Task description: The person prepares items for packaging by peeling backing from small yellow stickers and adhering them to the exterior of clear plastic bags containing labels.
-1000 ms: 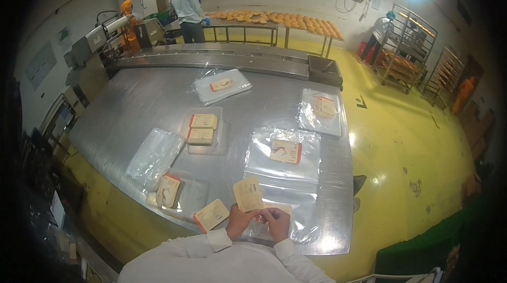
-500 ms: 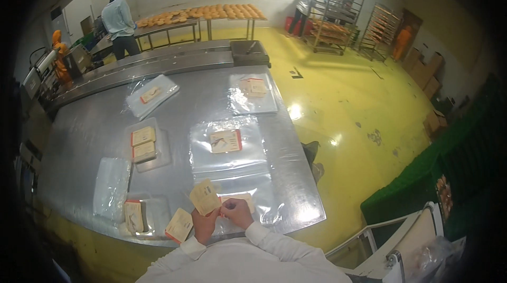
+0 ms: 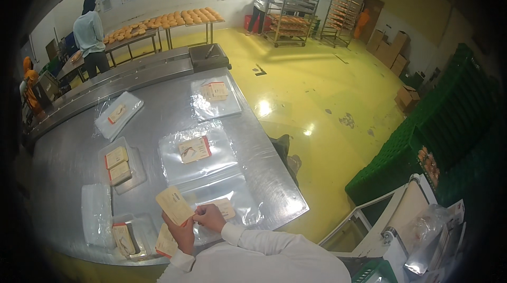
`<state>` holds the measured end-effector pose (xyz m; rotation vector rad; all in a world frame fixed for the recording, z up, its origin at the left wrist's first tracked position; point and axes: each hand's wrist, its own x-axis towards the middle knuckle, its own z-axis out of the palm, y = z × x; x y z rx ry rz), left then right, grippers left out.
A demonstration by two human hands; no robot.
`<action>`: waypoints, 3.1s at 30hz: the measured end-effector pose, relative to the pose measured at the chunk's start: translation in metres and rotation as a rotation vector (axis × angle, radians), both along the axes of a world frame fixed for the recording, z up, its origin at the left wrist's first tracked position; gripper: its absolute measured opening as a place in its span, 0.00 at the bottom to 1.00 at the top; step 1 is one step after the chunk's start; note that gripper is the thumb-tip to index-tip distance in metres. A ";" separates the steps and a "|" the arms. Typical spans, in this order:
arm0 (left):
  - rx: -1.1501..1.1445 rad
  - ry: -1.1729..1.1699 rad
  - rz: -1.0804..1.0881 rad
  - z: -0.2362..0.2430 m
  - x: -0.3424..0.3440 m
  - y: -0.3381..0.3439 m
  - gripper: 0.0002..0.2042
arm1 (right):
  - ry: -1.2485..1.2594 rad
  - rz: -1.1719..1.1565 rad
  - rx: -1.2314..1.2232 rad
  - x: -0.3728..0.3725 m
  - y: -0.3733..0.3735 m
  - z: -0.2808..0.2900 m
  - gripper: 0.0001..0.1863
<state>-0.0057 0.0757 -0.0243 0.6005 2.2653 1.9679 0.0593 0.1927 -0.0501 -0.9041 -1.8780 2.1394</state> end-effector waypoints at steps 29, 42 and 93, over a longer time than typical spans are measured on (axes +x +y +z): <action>-0.159 0.101 0.121 -0.005 -0.075 -0.071 0.05 | 0.197 0.094 0.040 -0.084 -0.039 -0.023 0.11; -0.108 0.448 0.571 0.094 -0.106 -0.127 0.05 | 0.059 -0.204 0.408 -0.129 -0.007 -0.059 0.11; -0.453 0.340 -0.406 -0.054 -0.017 -0.015 0.27 | -0.042 -0.571 0.212 0.085 0.064 -0.036 0.08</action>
